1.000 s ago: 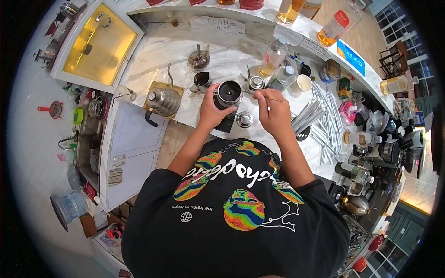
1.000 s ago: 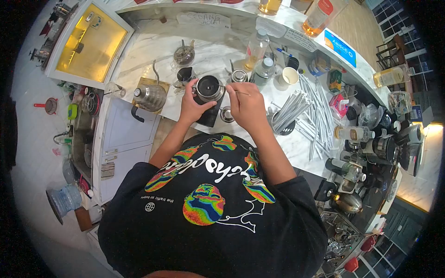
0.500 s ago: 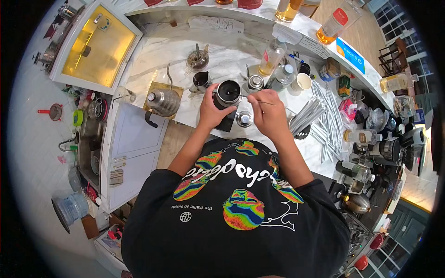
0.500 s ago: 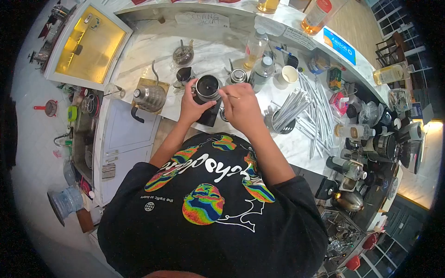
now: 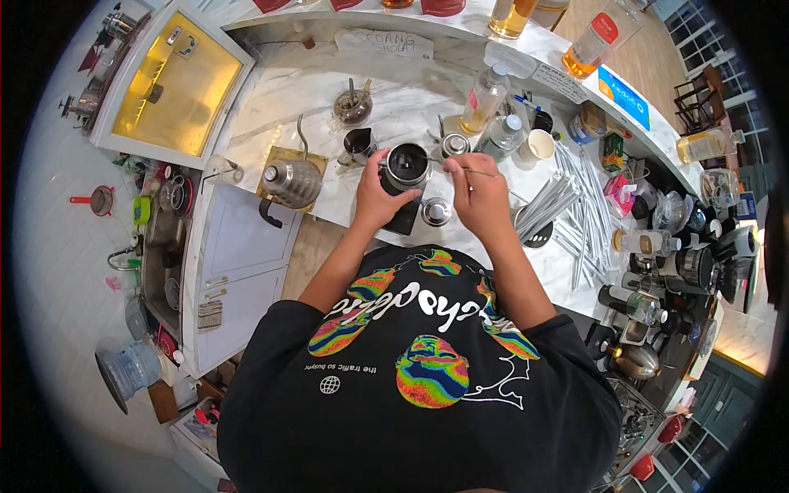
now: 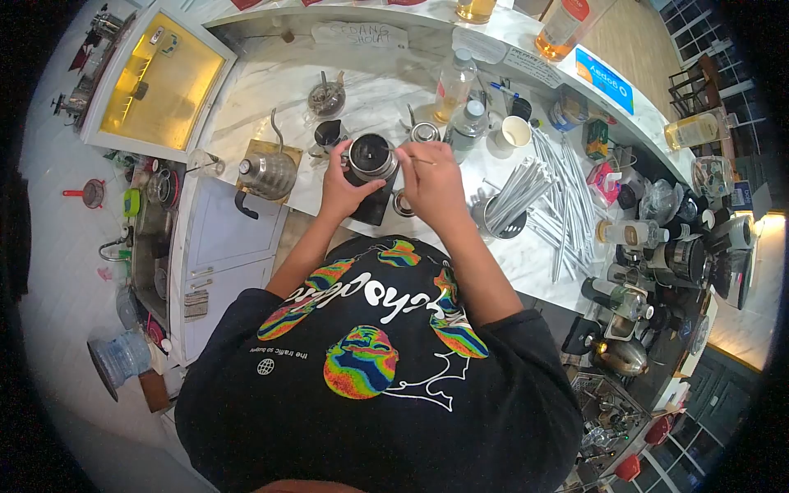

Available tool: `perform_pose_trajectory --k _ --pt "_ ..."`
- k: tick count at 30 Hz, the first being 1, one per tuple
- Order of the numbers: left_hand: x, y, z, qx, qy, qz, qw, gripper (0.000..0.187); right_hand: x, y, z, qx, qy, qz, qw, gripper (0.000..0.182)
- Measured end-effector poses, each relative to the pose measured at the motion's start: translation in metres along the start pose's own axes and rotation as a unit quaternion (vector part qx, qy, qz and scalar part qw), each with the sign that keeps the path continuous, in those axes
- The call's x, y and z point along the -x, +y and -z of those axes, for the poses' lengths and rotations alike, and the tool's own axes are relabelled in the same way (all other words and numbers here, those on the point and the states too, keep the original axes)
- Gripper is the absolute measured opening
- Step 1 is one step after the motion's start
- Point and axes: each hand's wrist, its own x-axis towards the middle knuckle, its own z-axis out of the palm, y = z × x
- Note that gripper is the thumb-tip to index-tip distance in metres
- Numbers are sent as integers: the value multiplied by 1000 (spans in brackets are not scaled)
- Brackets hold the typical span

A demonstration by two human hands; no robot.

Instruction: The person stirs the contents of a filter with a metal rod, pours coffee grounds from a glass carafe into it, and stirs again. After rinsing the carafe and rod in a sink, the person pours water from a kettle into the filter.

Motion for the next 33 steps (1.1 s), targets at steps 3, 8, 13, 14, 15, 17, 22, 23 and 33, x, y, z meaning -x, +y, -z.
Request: perform_pose_trajectory --k 3,8,13,14,15,17,22,23,33 --pt "1 -1 0 11 10 -13 1000 101 2 1 5 19 -2 -29 999 7" --pt "0 -5 -2 19 9 -21 1000 100 8 -7 -4 -5 -19 39 999 4" --pt "0 -4 -2 10 19 -34 999 101 9 1 4 25 -6 44 999 2" --pt "0 -4 -3 4 22 -40 999 101 9 -1 8 28 -16 35 999 2" --pt "0 -3 -2 5 24 -40 999 101 12 -1 6 29 -16 37 999 2" --pt "1 -2 -1 15 20 -37 999 101 18 -1 -1 13 -7 62 998 2" --pt "1 -1 -1 17 14 -30 999 101 18 4 -3 35 19 48 998 3" --pt "1 -2 -1 17 17 -35 999 101 17 3 0 34 19 48 998 3" --pt "0 -3 -1 -2 29 -58 998 102 14 1 3 48 4 64 997 2"
